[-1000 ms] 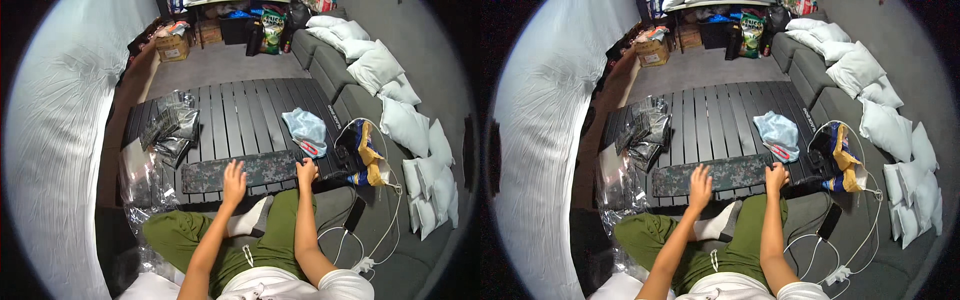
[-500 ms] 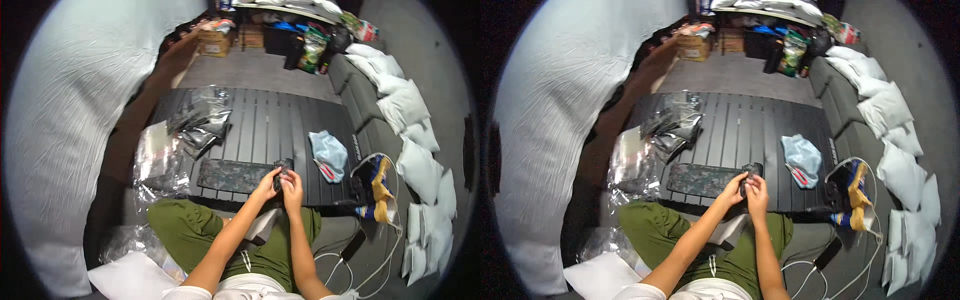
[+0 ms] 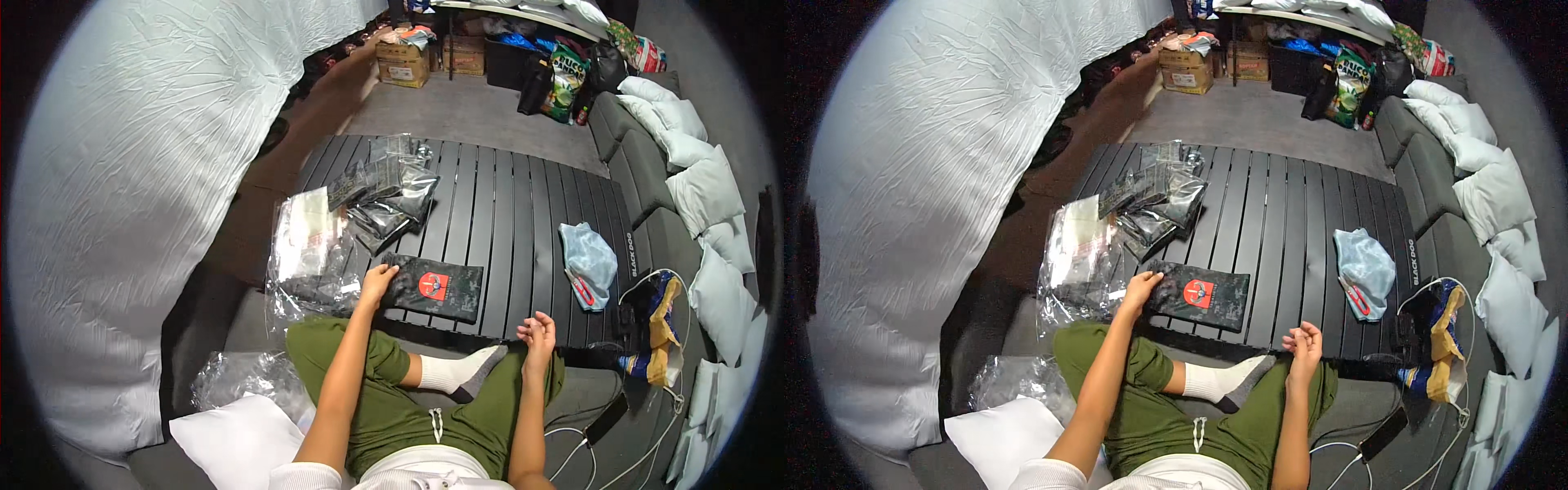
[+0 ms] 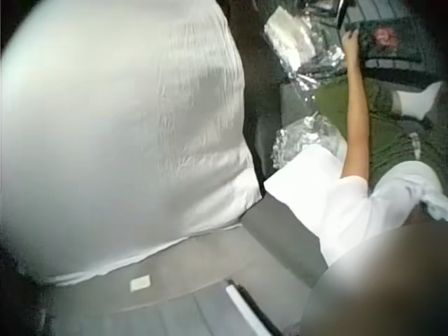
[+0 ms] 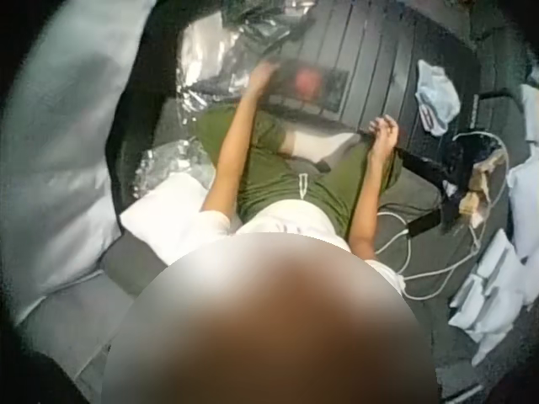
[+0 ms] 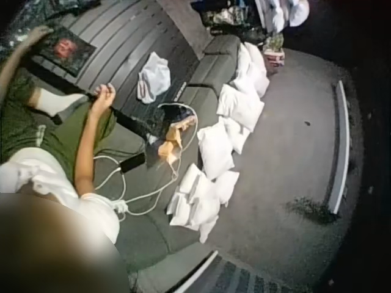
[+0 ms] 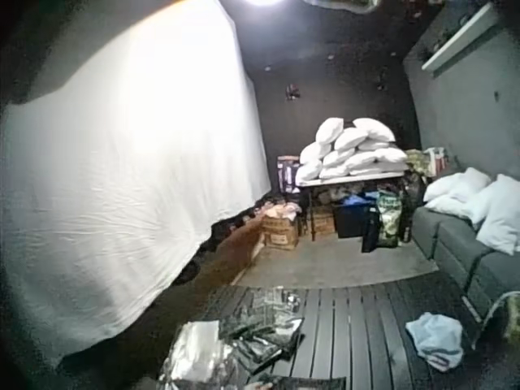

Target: Packing fabric items into plastic sleeves and trimming loose threads from a fabric product using scissors.

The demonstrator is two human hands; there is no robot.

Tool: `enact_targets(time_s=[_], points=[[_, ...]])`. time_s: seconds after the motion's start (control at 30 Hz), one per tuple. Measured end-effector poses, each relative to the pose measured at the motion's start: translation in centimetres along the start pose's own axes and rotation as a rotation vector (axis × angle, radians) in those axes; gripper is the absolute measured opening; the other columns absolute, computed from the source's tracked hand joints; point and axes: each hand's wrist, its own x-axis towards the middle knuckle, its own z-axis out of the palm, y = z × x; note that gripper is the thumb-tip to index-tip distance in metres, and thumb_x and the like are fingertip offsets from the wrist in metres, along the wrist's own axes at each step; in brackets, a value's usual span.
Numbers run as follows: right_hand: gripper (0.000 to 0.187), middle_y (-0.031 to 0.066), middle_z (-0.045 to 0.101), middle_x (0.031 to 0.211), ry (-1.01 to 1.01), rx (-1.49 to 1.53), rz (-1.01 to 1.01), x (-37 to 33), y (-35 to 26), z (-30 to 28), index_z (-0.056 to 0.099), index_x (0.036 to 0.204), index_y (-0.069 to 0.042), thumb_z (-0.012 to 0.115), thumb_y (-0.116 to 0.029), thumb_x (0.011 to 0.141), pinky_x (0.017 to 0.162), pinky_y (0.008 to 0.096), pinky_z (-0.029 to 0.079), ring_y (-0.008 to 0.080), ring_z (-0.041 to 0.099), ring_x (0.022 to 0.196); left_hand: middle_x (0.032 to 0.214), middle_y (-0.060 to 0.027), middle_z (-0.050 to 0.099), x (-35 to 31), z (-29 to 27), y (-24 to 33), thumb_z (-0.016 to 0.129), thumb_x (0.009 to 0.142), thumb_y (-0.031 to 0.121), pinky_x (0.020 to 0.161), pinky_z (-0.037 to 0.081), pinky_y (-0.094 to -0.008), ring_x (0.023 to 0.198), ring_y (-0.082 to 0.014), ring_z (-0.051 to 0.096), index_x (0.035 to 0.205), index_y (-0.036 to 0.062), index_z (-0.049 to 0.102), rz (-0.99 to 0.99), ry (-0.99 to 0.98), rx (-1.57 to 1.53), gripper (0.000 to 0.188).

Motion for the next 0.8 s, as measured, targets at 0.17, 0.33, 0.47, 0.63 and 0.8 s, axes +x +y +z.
enact_targets(time_s=[0.17,0.33,0.47,0.63,0.8], points=[[0.020,0.0031,0.056,0.081,0.013,-0.019,-0.027,-0.5,0.7,-0.7,0.048,0.102,-0.005,0.053,-0.012,0.085,0.056,0.0204,0.044,0.0096,0.055,0.064,0.088,-0.0197,0.063,-0.5,1.1,0.3,0.057,0.081,0.028,0.071,0.047,-0.0339,0.083,-0.0295,0.062,0.095,-0.0020,0.061,0.268,0.350,0.288,0.034],[0.020,0.0031,0.056,0.080,0.002,-0.044,-0.033,-0.6,1.7,-1.3,0.048,0.102,-0.005,0.054,-0.012,0.084,0.055,0.0204,0.044,0.0090,0.054,0.062,0.083,-0.0174,0.063,-0.7,1.3,0.3,0.056,0.081,0.026,0.069,0.048,-0.0367,0.077,-0.0320,0.061,0.094,0.0016,0.062,0.372,0.437,0.355,0.028],[0.020,0.0025,0.055,0.080,0.020,-0.068,-0.064,-0.7,2.2,-1.0,0.048,0.102,-0.005,0.054,-0.012,0.084,0.055,0.0202,0.044,0.0084,0.054,0.061,0.085,-0.0153,0.063,-1.2,1.2,0.9,0.054,0.081,0.021,0.070,0.046,-0.0374,0.081,-0.0309,0.059,0.095,0.0023,0.061,0.279,0.429,0.435,0.025],[0.018,0.0051,0.055,0.090,-0.095,-0.507,-0.445,2.4,4.3,2.4,0.051,0.101,-0.002,0.050,-0.007,0.084,0.070,0.0248,0.044,0.0137,0.054,0.079,0.103,-0.0087,0.054,-2.7,3.5,1.7,0.053,0.079,0.016,0.082,0.039,-0.0385,0.099,-0.0278,0.048,0.103,0.0056,0.055,0.594,0.602,0.799,0.026],[0.032,0.0155,0.046,0.122,-0.537,-0.941,-0.744,6.3,3.6,9.8,0.049,0.115,-0.008,0.047,-0.013,0.083,0.098,0.0406,0.029,0.0315,0.039,0.116,0.128,-0.0153,0.041,-3.4,8.6,0.2,0.044,0.086,0.031,0.100,0.024,-0.0467,0.121,-0.0333,0.033,0.122,0.0049,0.045,0.579,0.458,0.973,0.044]])
